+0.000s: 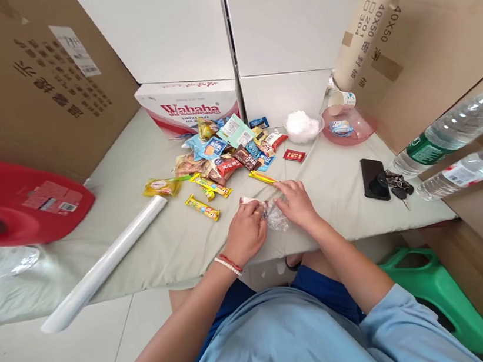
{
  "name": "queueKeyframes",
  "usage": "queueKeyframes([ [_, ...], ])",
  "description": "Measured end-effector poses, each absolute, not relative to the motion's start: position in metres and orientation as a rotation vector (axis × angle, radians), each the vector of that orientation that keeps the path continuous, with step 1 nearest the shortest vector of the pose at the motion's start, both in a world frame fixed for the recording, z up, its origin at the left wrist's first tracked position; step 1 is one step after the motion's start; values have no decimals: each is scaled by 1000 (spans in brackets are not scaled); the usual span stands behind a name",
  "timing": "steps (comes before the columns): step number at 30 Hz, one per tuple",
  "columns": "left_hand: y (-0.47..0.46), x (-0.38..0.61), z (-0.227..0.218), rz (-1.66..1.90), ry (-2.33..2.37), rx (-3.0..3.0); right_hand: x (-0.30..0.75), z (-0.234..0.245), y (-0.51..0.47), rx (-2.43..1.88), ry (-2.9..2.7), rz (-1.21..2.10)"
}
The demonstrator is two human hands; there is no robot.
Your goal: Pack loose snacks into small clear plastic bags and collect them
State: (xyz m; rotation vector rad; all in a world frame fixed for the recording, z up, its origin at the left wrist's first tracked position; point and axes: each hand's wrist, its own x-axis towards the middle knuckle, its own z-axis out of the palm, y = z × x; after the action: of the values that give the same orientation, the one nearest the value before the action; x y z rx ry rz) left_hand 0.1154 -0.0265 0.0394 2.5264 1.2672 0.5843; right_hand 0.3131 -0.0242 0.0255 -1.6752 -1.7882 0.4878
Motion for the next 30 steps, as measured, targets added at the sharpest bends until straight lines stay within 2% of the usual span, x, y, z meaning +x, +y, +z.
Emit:
queueKeyframes([
  [7,-38,114,30,400,1300,2776,315,27,-37,-1924,-1956,534],
  [12,-49,124,16,477,1242,2763,289,49,-19,-1791,-1824,732],
  [18,-38,90,7,897,1210,2259,256,36,7,-1738,-1744,783],
  [20,-23,74,7,1059,1386,1956,255,29,7,-1716,-1741,768],
  [23,1,70,11,964,1639,1721,256,20,3,-1642,-1697,810],
  [26,11,87,16,775,1599,1826,255,16,-3,-1566,-1516,972],
  [30,-8,107,14,913,1621,2220,258,17,-16,-1285,-1026,1322],
])
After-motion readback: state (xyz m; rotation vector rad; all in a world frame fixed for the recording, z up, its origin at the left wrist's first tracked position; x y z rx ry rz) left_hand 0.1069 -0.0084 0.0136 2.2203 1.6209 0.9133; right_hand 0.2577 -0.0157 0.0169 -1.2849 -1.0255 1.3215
